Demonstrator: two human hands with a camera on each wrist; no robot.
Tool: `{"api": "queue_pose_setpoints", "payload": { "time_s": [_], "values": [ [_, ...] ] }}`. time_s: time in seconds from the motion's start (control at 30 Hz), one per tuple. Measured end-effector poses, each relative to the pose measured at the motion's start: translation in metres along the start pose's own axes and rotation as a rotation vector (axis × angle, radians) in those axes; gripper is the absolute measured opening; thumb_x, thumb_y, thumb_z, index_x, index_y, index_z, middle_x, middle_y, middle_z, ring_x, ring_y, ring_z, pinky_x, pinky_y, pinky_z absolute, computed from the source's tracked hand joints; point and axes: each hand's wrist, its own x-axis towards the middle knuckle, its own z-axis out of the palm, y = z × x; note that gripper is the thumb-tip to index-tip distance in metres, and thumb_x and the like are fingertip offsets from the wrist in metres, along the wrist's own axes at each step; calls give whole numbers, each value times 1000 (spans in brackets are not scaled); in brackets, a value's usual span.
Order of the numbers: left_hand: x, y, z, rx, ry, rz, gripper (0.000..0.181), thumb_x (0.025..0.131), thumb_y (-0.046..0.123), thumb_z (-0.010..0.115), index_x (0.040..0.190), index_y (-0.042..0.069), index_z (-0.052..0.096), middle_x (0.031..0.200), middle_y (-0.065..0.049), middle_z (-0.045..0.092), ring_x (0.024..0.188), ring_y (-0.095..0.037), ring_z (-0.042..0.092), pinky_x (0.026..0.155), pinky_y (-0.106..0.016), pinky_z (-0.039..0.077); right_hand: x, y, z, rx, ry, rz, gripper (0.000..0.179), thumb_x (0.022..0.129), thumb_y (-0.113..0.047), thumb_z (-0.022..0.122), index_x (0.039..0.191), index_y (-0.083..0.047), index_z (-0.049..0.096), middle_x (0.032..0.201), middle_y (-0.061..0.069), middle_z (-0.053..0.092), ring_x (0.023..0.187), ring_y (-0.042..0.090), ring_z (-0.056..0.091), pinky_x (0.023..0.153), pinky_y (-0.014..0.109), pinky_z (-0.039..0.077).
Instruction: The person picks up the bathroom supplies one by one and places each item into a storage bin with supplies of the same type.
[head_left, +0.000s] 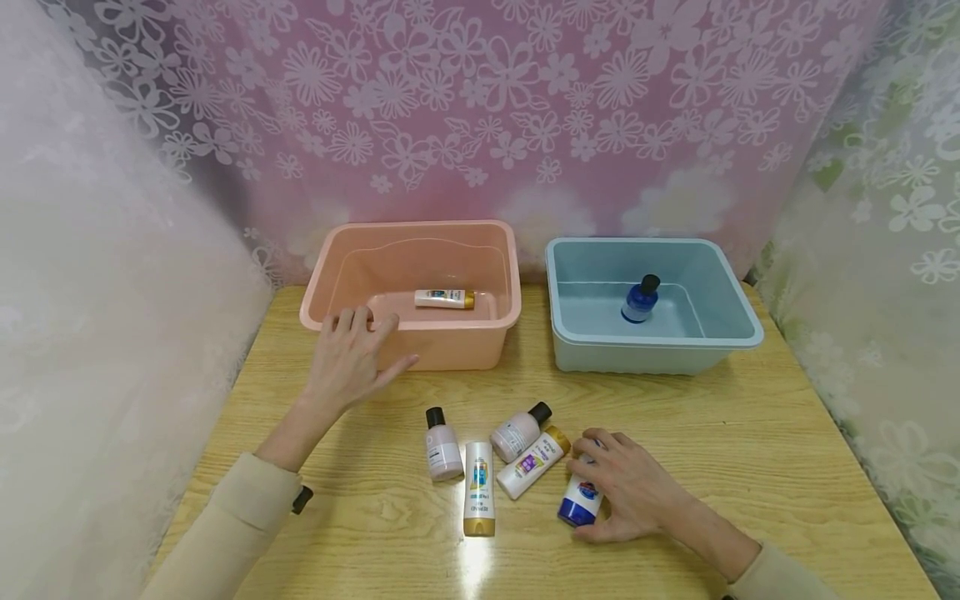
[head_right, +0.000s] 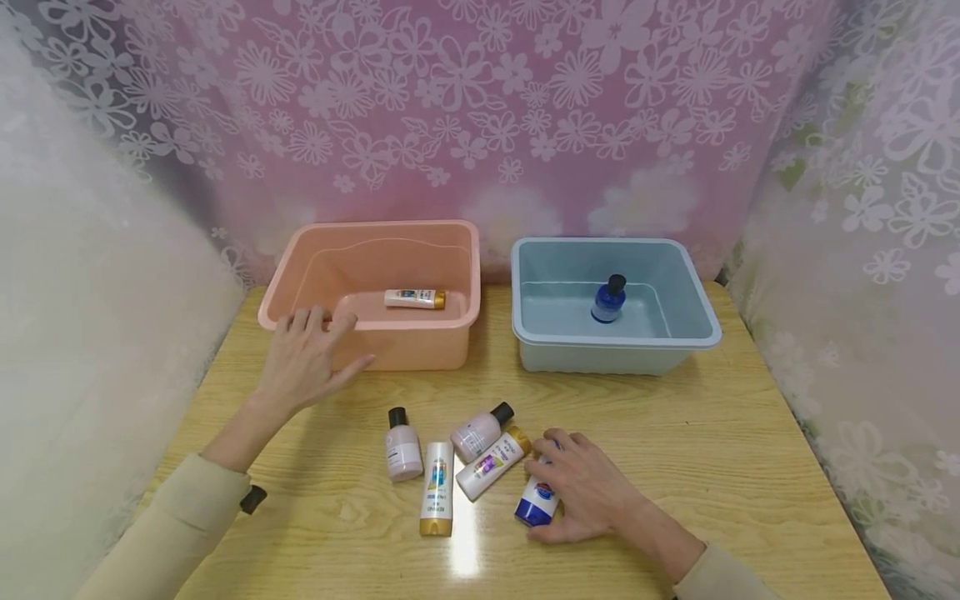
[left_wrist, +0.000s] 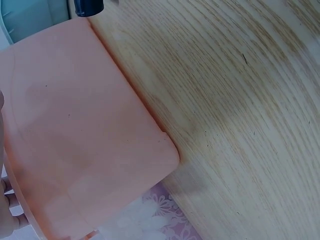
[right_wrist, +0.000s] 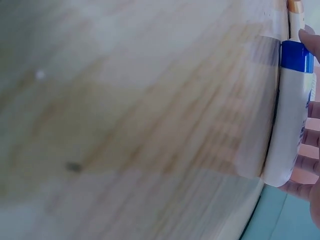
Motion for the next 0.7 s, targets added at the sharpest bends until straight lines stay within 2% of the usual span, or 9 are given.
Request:
{"api": "queue_pose_setpoints", "payload": {
  "time_s": [0.3,0.57,0.7],
  "values": [
    [-1,0,1,-22,23,-3,70,89,76,54,119,13,58,95,-18,59,89,-41,59,76,-49,47,-1,2,4,13,34,1,72,69,-89,70,110,-30,67,118,-5,64,117,22,60,92,50,55],
    [-2,0,3,-34,39,-6,75,96,81,35,119,13,57,95,-18,59,89,-40,57,76,-49,46,-3,4,7,6,67,-9,69,67,-87,73,107,-32,67,115,-5,64,114,21,59,89,49,54],
    [-2,0,3,-34,29,-8,73,94,79,42,121,14,57,96,-18,59,90,-40,57,77,-50,47,-3,5,7,6,78,-13,68,66,-86,74,107,-31,67,115,-5,64,114,22,60,90,50,54]
  ]
}}
